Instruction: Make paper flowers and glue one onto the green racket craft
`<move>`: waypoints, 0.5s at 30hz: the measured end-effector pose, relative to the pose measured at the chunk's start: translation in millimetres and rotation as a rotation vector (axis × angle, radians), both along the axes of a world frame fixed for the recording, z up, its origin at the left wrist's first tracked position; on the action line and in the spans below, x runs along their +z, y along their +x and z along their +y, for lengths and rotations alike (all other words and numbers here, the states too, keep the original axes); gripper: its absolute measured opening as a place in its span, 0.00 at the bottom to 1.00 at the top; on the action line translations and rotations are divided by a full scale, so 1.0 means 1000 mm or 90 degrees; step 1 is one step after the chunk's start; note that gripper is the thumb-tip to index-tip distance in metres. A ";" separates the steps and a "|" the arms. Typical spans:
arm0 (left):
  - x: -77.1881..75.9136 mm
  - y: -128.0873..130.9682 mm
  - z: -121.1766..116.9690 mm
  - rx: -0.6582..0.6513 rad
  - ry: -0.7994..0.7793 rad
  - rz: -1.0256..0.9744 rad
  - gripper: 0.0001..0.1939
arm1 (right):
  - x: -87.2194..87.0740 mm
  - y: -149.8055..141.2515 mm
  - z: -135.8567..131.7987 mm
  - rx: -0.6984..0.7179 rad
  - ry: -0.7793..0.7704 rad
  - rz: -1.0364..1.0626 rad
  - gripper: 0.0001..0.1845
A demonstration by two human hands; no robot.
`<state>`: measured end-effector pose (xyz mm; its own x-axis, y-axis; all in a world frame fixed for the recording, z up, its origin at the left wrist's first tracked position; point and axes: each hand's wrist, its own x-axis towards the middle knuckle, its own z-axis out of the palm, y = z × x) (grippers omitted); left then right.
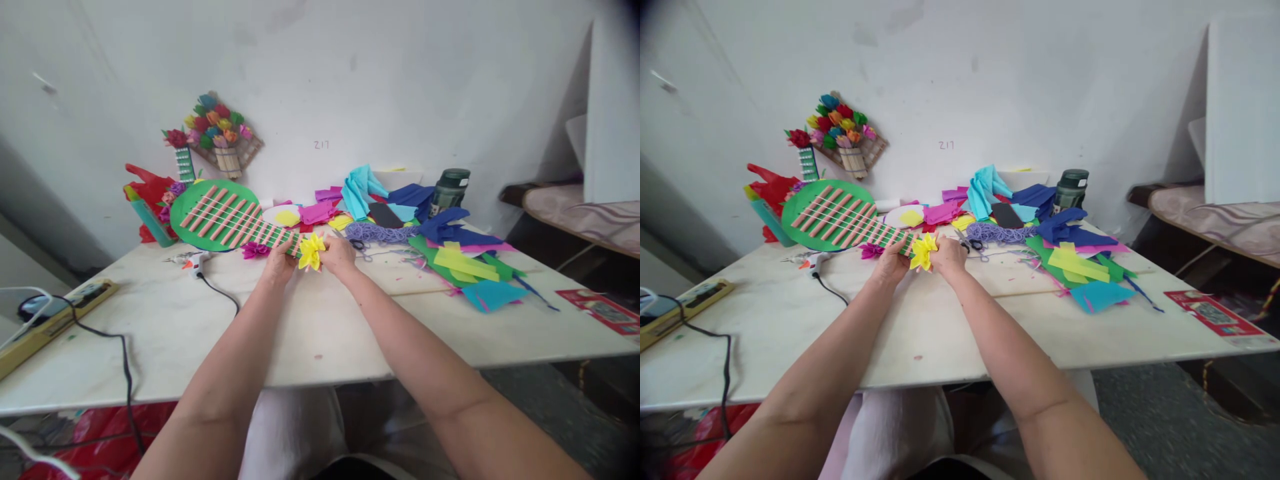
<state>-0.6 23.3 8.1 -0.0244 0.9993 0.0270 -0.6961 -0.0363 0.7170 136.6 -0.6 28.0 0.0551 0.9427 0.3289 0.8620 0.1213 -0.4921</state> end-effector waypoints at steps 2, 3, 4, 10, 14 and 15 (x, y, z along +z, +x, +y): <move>0.000 0.000 0.000 0.001 0.000 0.003 0.08 | -0.002 0.001 0.002 0.003 -0.001 0.011 0.10; -0.001 0.000 0.001 0.003 0.001 0.004 0.08 | -0.003 0.001 0.003 0.003 0.000 0.016 0.10; -0.001 0.000 0.001 0.004 0.001 0.004 0.08 | -0.004 0.001 0.004 0.003 0.000 0.022 0.10; -0.003 -0.001 0.002 0.009 -0.005 -0.003 0.08 | -0.007 0.003 0.008 0.015 0.000 0.070 0.10; -0.003 -0.002 0.001 0.016 -0.025 -0.009 0.05 | -0.010 0.005 0.012 0.053 -0.016 0.133 0.08; -0.003 -0.003 0.001 0.015 -0.032 -0.009 0.05 | -0.012 0.006 0.013 0.066 -0.020 0.156 0.08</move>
